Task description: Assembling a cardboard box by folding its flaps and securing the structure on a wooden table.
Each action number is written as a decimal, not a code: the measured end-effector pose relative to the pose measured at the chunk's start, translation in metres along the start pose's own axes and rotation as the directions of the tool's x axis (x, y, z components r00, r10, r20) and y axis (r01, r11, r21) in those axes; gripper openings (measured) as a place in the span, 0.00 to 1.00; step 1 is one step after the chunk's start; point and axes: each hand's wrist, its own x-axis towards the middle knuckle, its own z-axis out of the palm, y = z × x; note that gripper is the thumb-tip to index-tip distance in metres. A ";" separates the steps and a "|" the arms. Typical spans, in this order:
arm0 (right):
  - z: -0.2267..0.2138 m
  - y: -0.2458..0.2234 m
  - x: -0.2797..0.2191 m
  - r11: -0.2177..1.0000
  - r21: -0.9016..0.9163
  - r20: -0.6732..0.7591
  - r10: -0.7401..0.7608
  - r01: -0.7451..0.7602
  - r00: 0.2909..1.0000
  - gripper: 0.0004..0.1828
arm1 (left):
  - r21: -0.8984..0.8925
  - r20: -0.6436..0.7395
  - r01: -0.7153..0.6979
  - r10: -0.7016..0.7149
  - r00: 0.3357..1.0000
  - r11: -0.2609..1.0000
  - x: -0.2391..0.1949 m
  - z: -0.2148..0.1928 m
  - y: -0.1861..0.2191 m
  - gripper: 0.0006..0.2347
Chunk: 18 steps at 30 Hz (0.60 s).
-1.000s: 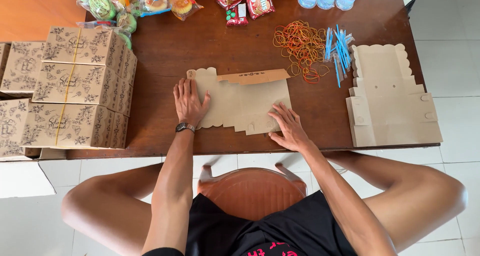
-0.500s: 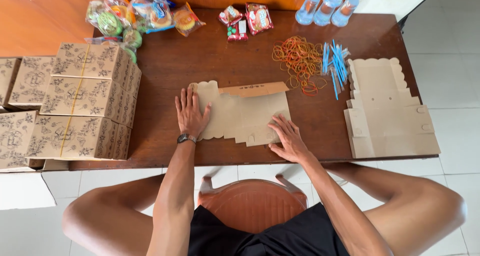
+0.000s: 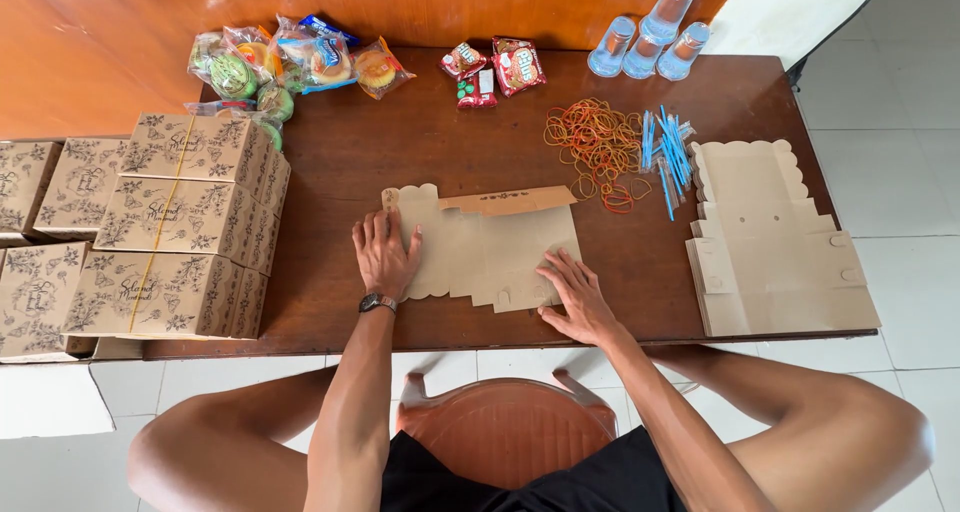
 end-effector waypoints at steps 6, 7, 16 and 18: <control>-0.001 -0.001 0.000 1.000 -0.008 0.002 0.004 -0.004 1.000 0.39 | -0.006 0.002 0.015 -0.015 1.000 1.000 -0.005 -0.004 0.003 0.24; -0.001 -0.001 -0.001 1.000 -0.008 0.005 0.004 -0.004 1.000 0.39 | -0.006 0.004 0.016 -0.016 1.000 1.000 -0.006 -0.005 0.005 0.24; -0.001 -0.003 0.002 1.000 -0.006 0.005 0.010 -0.010 1.000 0.39 | -0.078 0.131 0.111 -0.100 0.986 0.991 -0.010 -0.026 0.009 0.25; -0.001 -0.002 0.001 0.999 0.003 0.027 0.035 -0.036 0.999 0.39 | -0.090 0.103 0.097 -0.088 0.991 0.991 -0.014 -0.023 0.010 0.23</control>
